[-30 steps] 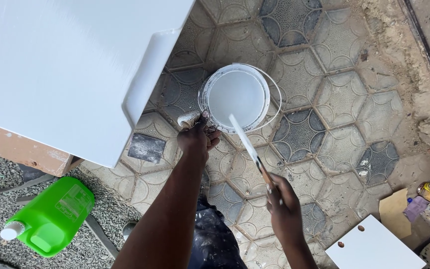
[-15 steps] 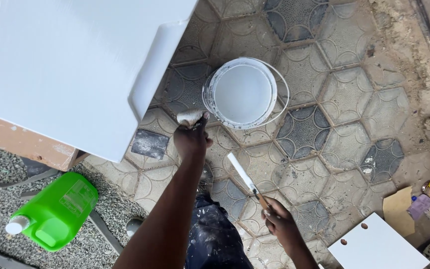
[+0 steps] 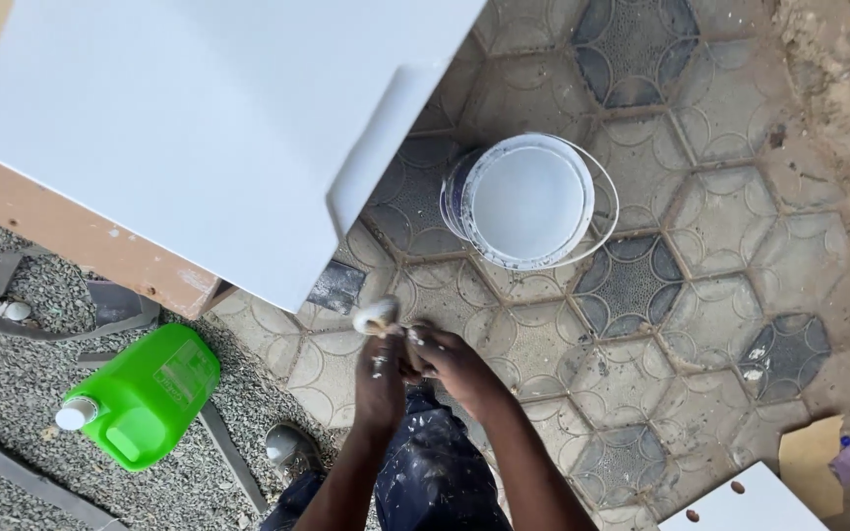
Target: The person applies white paint to a rectangular wooden board using a sponge, repeatedly dipping the sponge into a bucket of paint. The person also pours liquid from a green container into the paint bucket and stirs the mixture with a stick.
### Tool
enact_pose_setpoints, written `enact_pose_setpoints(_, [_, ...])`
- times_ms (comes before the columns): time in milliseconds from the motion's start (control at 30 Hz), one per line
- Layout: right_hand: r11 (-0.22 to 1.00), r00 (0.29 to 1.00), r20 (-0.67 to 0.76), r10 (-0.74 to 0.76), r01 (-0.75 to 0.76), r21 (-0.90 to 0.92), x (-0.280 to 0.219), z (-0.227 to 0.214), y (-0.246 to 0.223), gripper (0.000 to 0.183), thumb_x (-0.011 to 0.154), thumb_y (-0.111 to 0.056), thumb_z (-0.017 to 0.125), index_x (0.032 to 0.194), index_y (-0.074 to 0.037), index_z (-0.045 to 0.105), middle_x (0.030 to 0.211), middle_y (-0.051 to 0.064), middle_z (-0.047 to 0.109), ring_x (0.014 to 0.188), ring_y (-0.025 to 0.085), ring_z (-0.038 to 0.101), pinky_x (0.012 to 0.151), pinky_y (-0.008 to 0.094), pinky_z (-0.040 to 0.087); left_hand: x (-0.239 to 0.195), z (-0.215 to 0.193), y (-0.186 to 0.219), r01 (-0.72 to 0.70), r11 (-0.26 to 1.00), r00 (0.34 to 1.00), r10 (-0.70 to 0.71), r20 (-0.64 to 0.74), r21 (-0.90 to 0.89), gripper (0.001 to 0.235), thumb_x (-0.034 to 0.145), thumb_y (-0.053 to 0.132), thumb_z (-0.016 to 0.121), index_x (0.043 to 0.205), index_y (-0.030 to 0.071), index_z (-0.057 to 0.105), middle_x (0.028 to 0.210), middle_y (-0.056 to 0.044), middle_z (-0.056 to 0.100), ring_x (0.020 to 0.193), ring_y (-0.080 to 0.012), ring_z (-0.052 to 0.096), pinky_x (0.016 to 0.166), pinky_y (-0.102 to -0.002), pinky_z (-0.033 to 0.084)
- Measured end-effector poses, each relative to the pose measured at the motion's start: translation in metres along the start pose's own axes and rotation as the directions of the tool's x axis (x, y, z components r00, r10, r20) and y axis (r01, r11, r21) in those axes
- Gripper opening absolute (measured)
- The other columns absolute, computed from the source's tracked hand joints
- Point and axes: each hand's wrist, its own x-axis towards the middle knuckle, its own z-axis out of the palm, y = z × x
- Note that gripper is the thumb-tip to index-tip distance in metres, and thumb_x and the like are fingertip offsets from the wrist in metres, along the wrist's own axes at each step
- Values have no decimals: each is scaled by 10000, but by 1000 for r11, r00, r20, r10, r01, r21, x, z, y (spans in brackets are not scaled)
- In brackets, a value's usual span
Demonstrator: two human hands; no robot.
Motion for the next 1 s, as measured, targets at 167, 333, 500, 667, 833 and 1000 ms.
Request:
enact_pose_setpoints(167, [983, 994, 106, -4, -16, 181, -16, -46, 13, 522, 906, -186, 670, 1391, -1, 623, 1029, 78, 713, 887, 160, 591, 802, 320, 431, -8, 4, -15, -78, 973, 891, -30, 454, 217, 376, 1043, 307, 417, 887, 44, 635, 662, -145, 707, 602, -249, 696, 621, -358, 584])
enact_pose_setpoints(333, [980, 1000, -11, -25, 27, 199, -34, -29, -54, 625, 831, -257, 713, 1375, 27, 593, 1136, 217, 744, 836, 251, 631, 619, 379, 460, -9, 6, 3, -230, 888, 856, -9, 516, 397, 342, 1040, 413, 502, 923, 133, 659, 717, -71, 705, 656, -205, 645, 675, -377, 503])
enact_pose_setpoints(500, [954, 906, -399, -142, 18, -298, -24, -32, -120, 690, 834, -543, 599, 1403, -152, 623, 850, 64, 729, 974, 219, 707, 1143, 552, 447, 0, 14, -4, -364, 822, 855, 108, 508, 438, 309, 1040, 317, 592, 801, 127, 543, 735, -107, 654, 697, -313, 639, 661, -449, 457])
enact_pose_setpoints(667, [622, 762, -453, -464, -84, -779, 23, -63, -150, 379, 973, -264, 560, 1309, -91, 594, 1169, 180, 732, 1028, 349, 703, 838, 471, 516, 3, 25, 19, -324, 867, 923, 202, 326, 380, 337, 953, 260, 570, 1253, 197, 710, 1231, -78, 767, 1099, -327, 732, 910, -421, 546])
enact_pose_setpoints(833, [425, 751, -367, -549, -126, -896, 88, -99, -143, 377, 895, -259, 776, 1171, -53, 625, 1118, 202, 740, 993, 436, 677, 788, 525, 494, 17, 39, 26, -369, 863, 910, 260, 324, 346, 379, 966, 337, 585, 1304, 174, 641, 1141, -139, 776, 990, -400, 737, 822, -481, 547])
enact_pose_setpoints(1000, [750, 840, -509, -187, -212, -627, 71, -83, -171, 318, 943, -198, 641, 1205, -43, 548, 1078, 143, 741, 865, 192, 742, 689, 336, 613, 18, 44, 44, -404, 866, 897, 314, 310, 294, 364, 963, 340, 616, 1269, 146, 644, 1131, -134, 782, 913, -355, 777, 807, -453, 565])
